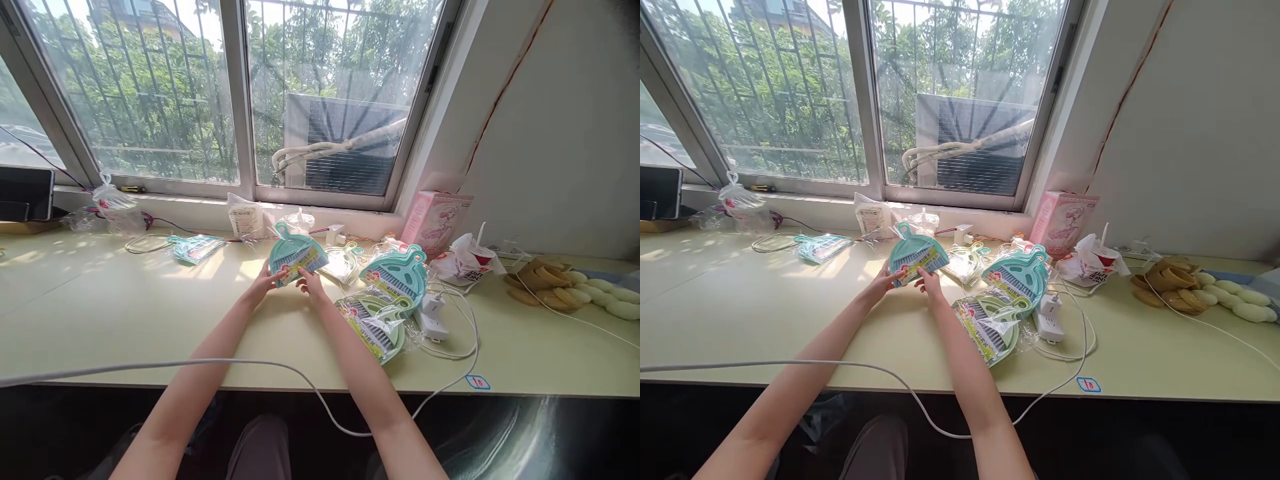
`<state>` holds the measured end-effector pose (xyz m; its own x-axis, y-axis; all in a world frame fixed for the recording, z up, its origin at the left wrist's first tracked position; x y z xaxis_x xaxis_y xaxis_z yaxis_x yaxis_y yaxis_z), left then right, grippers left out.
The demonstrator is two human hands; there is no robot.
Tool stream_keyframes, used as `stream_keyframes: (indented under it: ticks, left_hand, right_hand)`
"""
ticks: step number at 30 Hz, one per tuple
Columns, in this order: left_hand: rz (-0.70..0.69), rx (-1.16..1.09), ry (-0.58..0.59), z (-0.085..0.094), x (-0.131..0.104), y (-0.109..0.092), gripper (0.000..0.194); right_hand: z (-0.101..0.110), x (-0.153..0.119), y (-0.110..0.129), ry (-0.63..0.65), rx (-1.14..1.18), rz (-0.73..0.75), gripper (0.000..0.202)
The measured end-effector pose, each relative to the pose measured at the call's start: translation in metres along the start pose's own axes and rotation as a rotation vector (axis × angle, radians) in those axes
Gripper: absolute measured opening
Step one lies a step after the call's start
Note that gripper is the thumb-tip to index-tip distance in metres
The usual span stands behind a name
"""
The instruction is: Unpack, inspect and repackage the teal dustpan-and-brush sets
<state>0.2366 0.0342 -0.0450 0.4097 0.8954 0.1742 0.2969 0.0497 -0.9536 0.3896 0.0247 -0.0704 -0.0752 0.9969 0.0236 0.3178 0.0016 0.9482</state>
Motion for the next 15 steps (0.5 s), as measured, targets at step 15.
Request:
stream_keyframes:
  ticks: [15]
  left_hand:
    - [-0.092, -0.395, -0.080, 0.024, 0.010, -0.001, 0.079]
  right_hand:
    - [0.012, -0.006, 0.022, 0.147, 0.151, -0.002, 0.037]
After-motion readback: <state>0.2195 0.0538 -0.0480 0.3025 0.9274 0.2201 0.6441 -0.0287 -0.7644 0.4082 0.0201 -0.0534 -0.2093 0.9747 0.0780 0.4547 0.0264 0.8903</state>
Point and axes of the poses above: each hand's wrist, its own x-axis towards the middle knuckle, its own z-axis out of the back of the hand, y = z × x, the point moved 6 cm from there along x, towards the middle knuckle, and after that the axes turned 9 degrees about y, right-handed, at the moved point
